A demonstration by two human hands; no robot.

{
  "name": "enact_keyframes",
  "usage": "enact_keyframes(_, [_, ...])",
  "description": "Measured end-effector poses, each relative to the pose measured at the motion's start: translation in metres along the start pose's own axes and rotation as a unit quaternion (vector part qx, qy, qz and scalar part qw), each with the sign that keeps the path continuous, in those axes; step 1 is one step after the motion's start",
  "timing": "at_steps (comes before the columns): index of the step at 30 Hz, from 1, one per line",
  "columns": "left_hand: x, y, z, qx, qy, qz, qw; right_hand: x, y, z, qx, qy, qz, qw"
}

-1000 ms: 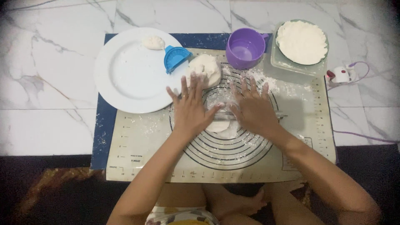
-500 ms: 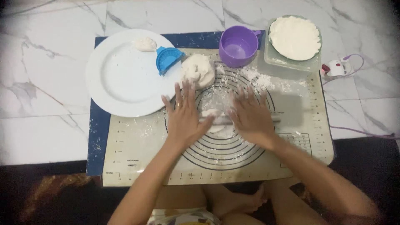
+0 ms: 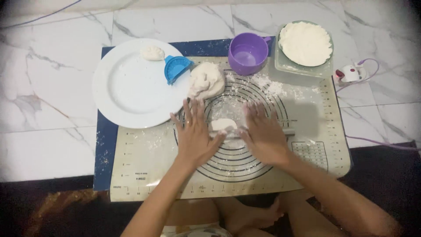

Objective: Portioning dough into small balls and rolling them flat using a rolling pin on a silicone mat

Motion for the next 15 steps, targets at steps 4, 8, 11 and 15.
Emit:
enact_keyframes(4, [0.003,-0.003,-0.003,-0.024,-0.006,-0.005,1.000,0.006,-0.015,0.009,0.010,0.006,0.007,1.000])
enact_keyframes(8, [0.034,0.007,-0.008,0.002,0.000,0.035,0.999,0.033,0.017,0.009,0.008,-0.001,0.032,0.999])
enact_keyframes(11, [0.053,0.001,-0.017,0.024,0.009,0.064,0.998,0.046,0.031,0.008,0.002,-0.005,0.054,0.999])
enact_keyframes(15, [0.045,0.004,-0.013,0.035,0.013,0.056,0.998,0.043,0.025,0.009,0.001,-0.002,0.050,0.999])
Point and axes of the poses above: each hand's wrist, its own x-axis towards the middle knuckle, its own y-axis out of the back of the hand, z = x × y, the point moved 5 cm from there along x, towards the middle knuckle, and after that the axes turned 6 degrees about -z, right-handed, at the moved point
